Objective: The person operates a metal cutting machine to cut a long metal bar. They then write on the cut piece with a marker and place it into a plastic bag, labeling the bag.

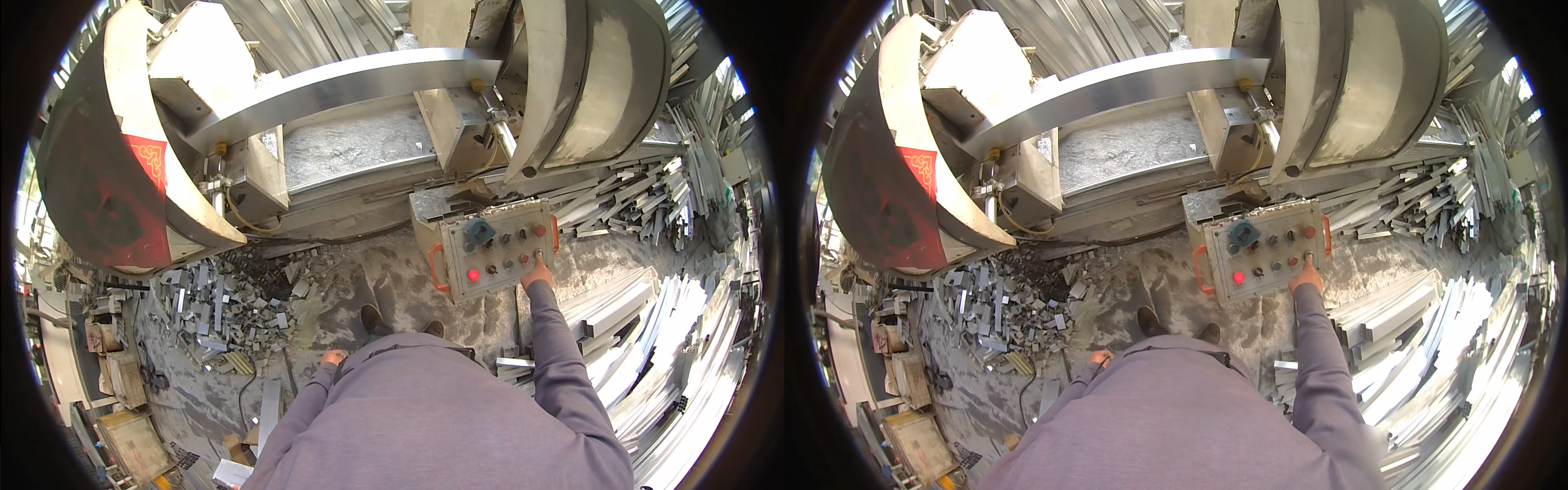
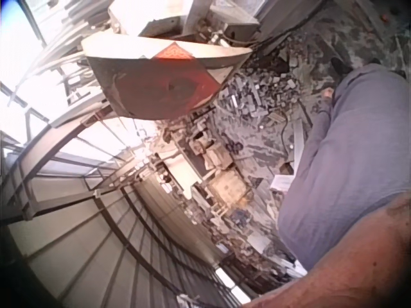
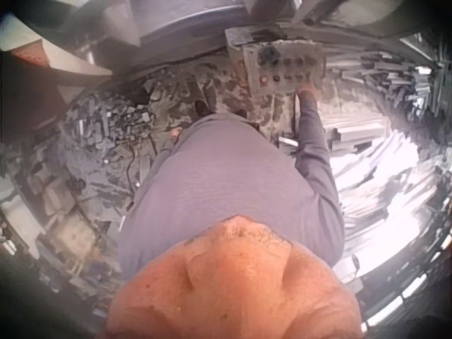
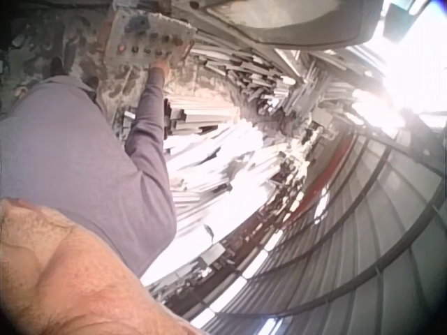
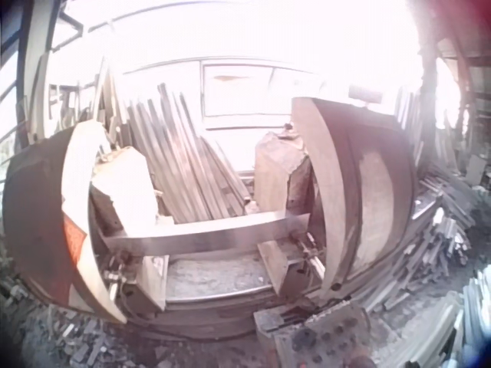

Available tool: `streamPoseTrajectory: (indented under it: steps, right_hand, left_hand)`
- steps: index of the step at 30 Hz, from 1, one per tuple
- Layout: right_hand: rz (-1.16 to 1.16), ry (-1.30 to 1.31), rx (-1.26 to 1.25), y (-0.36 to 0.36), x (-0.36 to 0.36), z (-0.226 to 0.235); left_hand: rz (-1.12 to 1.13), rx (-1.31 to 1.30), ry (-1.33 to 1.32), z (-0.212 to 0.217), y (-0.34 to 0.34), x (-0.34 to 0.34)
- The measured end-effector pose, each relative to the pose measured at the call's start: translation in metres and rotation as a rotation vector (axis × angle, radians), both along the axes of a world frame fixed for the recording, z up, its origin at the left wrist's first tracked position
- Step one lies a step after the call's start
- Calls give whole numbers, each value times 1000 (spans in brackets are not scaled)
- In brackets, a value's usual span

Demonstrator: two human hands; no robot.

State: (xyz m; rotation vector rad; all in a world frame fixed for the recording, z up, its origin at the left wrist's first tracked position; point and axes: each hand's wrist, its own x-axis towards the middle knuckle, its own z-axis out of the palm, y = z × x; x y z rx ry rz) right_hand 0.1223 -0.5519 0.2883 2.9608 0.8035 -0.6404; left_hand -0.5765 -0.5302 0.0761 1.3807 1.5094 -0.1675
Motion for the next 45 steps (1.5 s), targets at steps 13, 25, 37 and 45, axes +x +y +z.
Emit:
streamPoseTrajectory:
  steps: [13,25,37,45]
  right_hand:
    - [20,36,123,-14,26,-49]
    - [62,-40,35,-12,19,-42]
    - [9,-26,21,-6,19,-44]
    - [53,-21,36,-6,19,-41]
  left_hand:
    - [-63,32,155,1,-13,1]
    - [56,5,163,32,-22,5]
    - [22,1,124,15,-18,4]
    - [133,22,-7,32,-16,9]
